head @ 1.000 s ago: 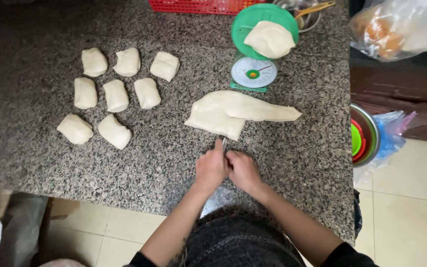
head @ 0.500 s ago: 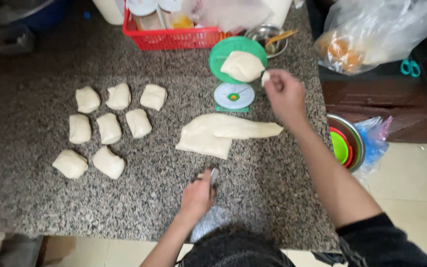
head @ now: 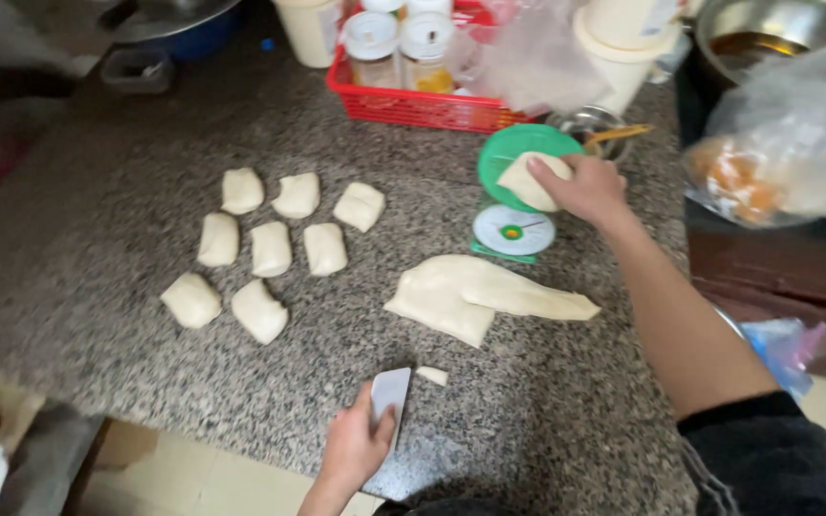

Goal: Portioning, weighing, and shaping dough into rolls before placing them into baking tins

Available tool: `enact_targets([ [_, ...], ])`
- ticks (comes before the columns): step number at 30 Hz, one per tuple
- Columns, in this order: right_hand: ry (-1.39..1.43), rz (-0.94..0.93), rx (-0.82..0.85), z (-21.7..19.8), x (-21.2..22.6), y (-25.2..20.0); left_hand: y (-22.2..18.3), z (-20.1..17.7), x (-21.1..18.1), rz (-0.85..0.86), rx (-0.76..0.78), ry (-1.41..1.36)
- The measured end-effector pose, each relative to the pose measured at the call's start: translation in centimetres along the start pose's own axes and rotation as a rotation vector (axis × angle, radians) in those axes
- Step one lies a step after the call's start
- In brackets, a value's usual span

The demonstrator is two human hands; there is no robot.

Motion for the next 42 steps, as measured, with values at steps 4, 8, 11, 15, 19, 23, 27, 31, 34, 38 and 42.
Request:
enact_targets([
  [4,-0.141,0.024,0.049,1.8,-0.1,1.6,-0.9,-0.4,2.9,-0.023,-0.103,-0.072],
  [8,-0.126,0.058,-0.022,1.4,-0.7,4.2,-1.7,-1.6,4.0,-0.045,-0.197,-0.128],
  [11,-0.14,0.056,-0.065,-0.5,1.1,2.6,-2.7,-3.4,3.6,-0.038,-0.235,-0.187],
  [15,0.38,-0.231,-0.097,-5.5,9.5,-7.0,-3.4,-3.4,6.2,-0.087,-0.234,-0.25],
  [19,0.492,-0.383,-0.034,-7.4,17.8,-14.8,-4.4,-4.7,7.5,-0.127,-0.248,-0.281],
  [23,0.916,-0.532,0.047,-2.7,22.6,-20.7,-5.8,-6.5,8.2,-0.131,-0.27,-0.276],
  [27,0.879,-0.451,0.223,12.1,23.8,-23.2,-7.1,-7.2,10.9,-0.171,-0.272,-0.261],
  [31,0.366,-0.292,0.479,21.9,21.0,-24.7,-7.9,-7.2,14.1,-0.232,-0.226,-0.225],
  [34,0.28,-0.286,0.516,24.0,16.4,-26.8,-8.0,-7.4,16.1,-0.199,-0.27,-0.29],
  [38,-0.138,-0.382,0.232,29.0,5.3,-28.2,-5.9,-8.0,15.9,-0.174,-0.202,-0.34],
  [42,-0.041,-0.332,0.223,30.0,-0.7,-31.2,-2.9,-8.0,13.6,-0.07,-0.091,-0.312],
])
Point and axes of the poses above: each hand's wrist, its own y-axis towards the middle knuckle, its own z-axis out of the palm, x = y × z, the point moved 10 cm from there along y, towards the middle knuckle, and after that the axes turned 11 degrees about z, right-handed, at the moved point
